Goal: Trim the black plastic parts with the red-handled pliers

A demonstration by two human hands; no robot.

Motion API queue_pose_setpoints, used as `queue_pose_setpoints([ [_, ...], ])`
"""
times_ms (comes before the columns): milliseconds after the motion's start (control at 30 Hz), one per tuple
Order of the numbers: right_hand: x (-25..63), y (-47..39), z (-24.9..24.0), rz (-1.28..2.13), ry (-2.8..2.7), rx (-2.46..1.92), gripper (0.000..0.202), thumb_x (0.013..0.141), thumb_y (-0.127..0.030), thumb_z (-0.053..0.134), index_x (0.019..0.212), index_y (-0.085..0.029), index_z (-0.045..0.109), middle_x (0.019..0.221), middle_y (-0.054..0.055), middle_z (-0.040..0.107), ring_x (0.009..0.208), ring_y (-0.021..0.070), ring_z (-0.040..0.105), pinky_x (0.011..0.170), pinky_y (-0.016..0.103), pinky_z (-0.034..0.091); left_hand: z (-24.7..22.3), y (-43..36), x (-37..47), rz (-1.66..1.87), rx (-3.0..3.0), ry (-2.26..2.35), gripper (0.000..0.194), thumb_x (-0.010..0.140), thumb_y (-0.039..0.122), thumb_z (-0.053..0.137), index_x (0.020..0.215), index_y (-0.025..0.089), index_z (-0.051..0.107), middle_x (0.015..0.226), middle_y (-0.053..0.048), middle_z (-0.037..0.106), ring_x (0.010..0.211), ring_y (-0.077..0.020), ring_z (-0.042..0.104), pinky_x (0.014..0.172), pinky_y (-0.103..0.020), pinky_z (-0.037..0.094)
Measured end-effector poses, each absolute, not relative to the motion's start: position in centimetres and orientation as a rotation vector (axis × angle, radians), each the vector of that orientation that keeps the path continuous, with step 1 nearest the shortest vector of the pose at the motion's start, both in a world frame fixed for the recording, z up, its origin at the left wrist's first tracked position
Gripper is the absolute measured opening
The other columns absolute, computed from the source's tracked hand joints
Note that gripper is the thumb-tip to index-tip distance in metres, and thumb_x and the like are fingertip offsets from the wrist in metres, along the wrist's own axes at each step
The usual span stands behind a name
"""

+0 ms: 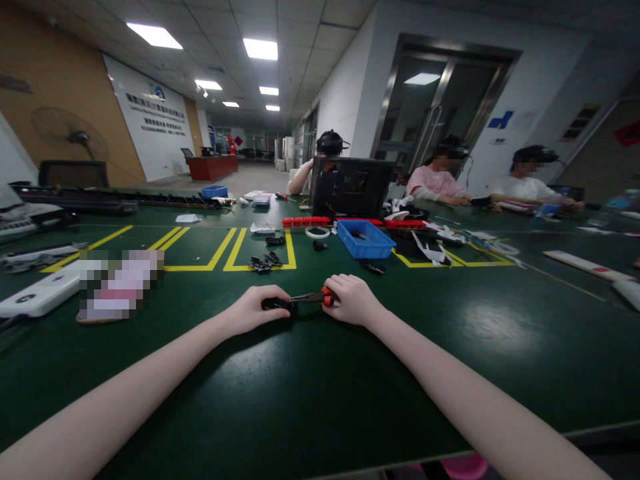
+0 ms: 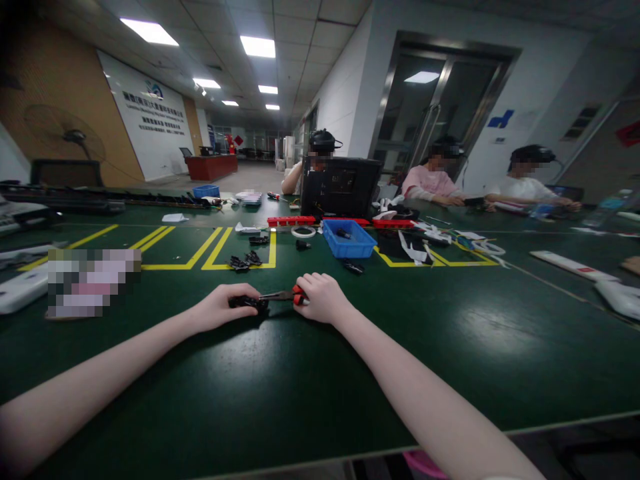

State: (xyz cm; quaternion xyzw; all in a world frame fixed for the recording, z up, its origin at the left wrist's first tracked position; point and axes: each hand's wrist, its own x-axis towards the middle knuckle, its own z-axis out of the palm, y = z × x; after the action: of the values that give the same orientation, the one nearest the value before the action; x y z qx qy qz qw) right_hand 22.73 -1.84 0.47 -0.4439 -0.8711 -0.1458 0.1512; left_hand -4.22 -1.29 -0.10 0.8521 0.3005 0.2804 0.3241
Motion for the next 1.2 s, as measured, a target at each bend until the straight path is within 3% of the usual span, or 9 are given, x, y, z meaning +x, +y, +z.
queue_pose_setpoints([
  [233, 22.6, -1.9, 0.5, -0.470, -2.511, -1.260, 0.022, 0.074, -0.035, 0.060, 0.087, -0.017, 0.059, 0.086, 0.007, 0.063, 0.078, 0.0198, 0.052, 0.069, 0.031, 0.033, -0.1, -1.3, -4.2, 0.741, 2.242, 0.754, 0.024, 0.082, 0.029, 0.069, 0.104, 0.018, 0.068, 0.104, -0.006, 0.068, 0.097, -0.0216, 0.062, 0.091, -0.036, 0.048],
  [633, 21.9, -2.3, 0.6, -0.418, -2.480, -1.312, 0.030, 0.074, -0.016, 0.061, 0.104, -0.015, 0.059, 0.105, 0.011, 0.061, 0.098, 0.0245, 0.052, 0.087, 0.036, 0.036, -0.1, -1.5, -4.1, 0.780, 2.200, 0.845, 0.027, 0.082, 0.033, 0.067, 0.104, 0.019, 0.069, 0.102, -0.005, 0.068, 0.095, -0.0224, 0.063, 0.089, -0.037, 0.048],
  [933, 22.0, -2.4, 0.5, -0.321, -2.447, -1.340, 0.033, 0.072, -0.006, 0.057, 0.104, -0.017, 0.059, 0.102, 0.007, 0.063, 0.098, 0.0212, 0.053, 0.084, 0.032, 0.037, -0.6, -2.2, -3.0, 0.802, 2.040, 0.937, 0.030, 0.081, 0.040, 0.067, 0.100, 0.016, 0.069, 0.089, -0.004, 0.069, 0.078, -0.0201, 0.063, 0.072, -0.031, 0.049],
  [1033, 21.9, -2.5, 0.6, -0.326, -2.468, -1.387, 0.027, 0.072, -0.010, 0.059, 0.098, -0.017, 0.060, 0.097, 0.007, 0.064, 0.090, 0.0202, 0.054, 0.077, 0.030, 0.037, -0.7, -2.2, -2.8, 0.780, 1.985, 0.933, 0.035, 0.083, 0.043, 0.064, 0.103, 0.015, 0.068, 0.083, -0.004, 0.068, 0.070, -0.0185, 0.061, 0.066, -0.030, 0.049],
  [1200, 21.7, -2.8, 0.7, -0.344, -2.499, -1.399, 0.012, 0.075, -0.024, 0.062, 0.085, -0.018, 0.059, 0.086, 0.006, 0.064, 0.079, 0.0190, 0.054, 0.069, 0.030, 0.035, -0.5, -2.2, -3.0, 0.798, 2.011, 0.914, 0.031, 0.081, 0.039, 0.068, 0.102, 0.016, 0.068, 0.094, -0.005, 0.069, 0.084, -0.0213, 0.063, 0.077, -0.033, 0.050],
])
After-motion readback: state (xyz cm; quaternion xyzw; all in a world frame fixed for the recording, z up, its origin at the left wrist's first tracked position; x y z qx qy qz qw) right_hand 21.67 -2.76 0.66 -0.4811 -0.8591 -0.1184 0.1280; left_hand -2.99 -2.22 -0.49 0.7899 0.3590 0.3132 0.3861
